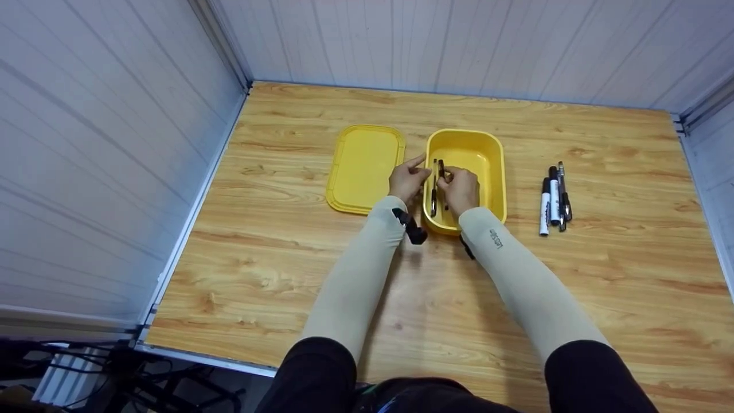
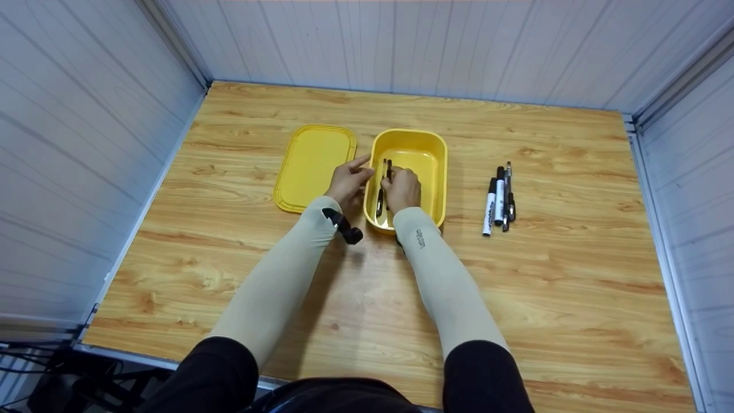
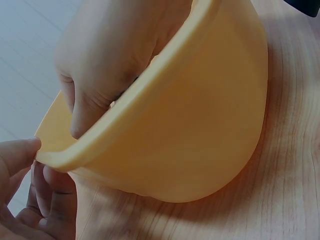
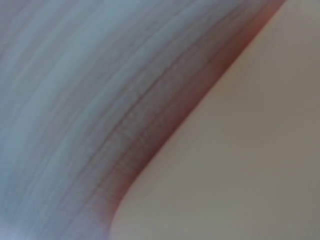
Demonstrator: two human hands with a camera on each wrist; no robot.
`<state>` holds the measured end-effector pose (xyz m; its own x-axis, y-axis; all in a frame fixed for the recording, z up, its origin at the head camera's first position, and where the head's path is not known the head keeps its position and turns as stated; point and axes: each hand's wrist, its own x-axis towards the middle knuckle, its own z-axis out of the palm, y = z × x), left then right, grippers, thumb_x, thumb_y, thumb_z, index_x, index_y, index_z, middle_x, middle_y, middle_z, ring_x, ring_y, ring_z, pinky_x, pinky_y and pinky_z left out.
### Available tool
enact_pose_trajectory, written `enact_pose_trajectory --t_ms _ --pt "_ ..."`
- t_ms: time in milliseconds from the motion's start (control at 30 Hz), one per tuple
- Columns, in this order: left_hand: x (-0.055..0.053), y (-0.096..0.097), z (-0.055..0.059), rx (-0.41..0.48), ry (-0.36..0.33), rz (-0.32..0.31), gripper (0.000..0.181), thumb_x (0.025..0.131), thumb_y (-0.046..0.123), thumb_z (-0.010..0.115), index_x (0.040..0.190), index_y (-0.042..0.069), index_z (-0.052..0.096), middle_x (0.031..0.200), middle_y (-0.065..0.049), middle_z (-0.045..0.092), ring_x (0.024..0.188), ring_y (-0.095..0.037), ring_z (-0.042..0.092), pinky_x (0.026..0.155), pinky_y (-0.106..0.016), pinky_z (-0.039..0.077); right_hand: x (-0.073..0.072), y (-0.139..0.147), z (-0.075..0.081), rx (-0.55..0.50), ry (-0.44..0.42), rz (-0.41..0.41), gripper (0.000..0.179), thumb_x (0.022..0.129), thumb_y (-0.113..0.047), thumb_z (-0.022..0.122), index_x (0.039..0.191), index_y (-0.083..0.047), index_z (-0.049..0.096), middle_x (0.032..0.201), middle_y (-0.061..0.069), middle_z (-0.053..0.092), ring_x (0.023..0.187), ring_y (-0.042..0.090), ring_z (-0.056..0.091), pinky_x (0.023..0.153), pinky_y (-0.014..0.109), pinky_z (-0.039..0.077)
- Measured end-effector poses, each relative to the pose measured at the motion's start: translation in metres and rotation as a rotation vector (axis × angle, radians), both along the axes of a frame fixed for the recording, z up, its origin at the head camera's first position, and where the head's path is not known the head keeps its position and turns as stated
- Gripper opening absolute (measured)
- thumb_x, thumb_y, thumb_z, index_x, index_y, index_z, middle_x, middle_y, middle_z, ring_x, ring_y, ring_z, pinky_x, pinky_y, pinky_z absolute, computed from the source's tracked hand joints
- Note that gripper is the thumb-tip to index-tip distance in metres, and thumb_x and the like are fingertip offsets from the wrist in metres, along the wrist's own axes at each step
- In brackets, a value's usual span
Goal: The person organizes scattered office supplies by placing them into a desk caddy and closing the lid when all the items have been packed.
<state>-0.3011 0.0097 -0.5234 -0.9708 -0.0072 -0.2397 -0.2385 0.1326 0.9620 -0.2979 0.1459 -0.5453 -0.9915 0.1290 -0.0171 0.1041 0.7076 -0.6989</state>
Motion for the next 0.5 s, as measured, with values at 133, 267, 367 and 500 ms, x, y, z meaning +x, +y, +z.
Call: enact_pose_trajectory --t_ms 133,267,367,500 --pt "-0.0003 -0.0002 0.0000 -0.010 -0.001 -0.007 0.042 0.095 0.013 0.066 0.136 0.018 0.061 0.106 -0.013 0.073 0.092 -0.030 0.070 0.067 -0.025 0.055 -0.0019 -0.0005 -0.0010 0.006 -0.020 -0.002 0.033 0.092 -0.016 0.064 0.123 -0.010 0.070 0.093 0.010 0.073 0.079 0.021 0.063 0.074 0.035 0.051" --pt "-0.0012 0.0001 -0.0006 -0.016 -0.007 -0.007 0.042 0.095 0.014 0.066 0.136 0.019 0.061 0.107 -0.012 0.073 0.092 -0.026 0.070 0.068 -0.025 0.055 -0.0030 -0.0002 -0.0023 0.030 -0.016 0.005 0.030 0.092 -0.016 0.064 0.120 -0.010 0.072 0.090 0.010 0.072 0.081 0.022 0.063 0.077 0.037 0.051" --pt "-0.0016 -0.0002 -0.0006 -0.022 -0.010 -0.005 0.042 0.095 0.014 0.067 0.136 0.019 0.062 0.107 -0.012 0.073 0.091 -0.025 0.070 0.067 -0.023 0.055 -0.0033 -0.0005 -0.0023 0.035 -0.010 0.017 0.029 0.091 -0.015 0.063 0.118 -0.010 0.073 0.088 0.009 0.071 0.080 0.022 0.062 0.077 0.038 0.051" --pt "-0.0019 -0.0008 -0.0003 -0.046 0.005 -0.014 0.041 0.095 0.014 0.066 0.135 0.019 0.062 0.107 -0.012 0.073 0.089 -0.023 0.070 0.067 -0.022 0.054 -0.0031 -0.0013 -0.0014 0.040 -0.006 0.034 0.029 0.091 -0.014 0.063 0.117 -0.010 0.074 0.087 0.009 0.071 0.079 0.022 0.062 0.074 0.038 0.050"
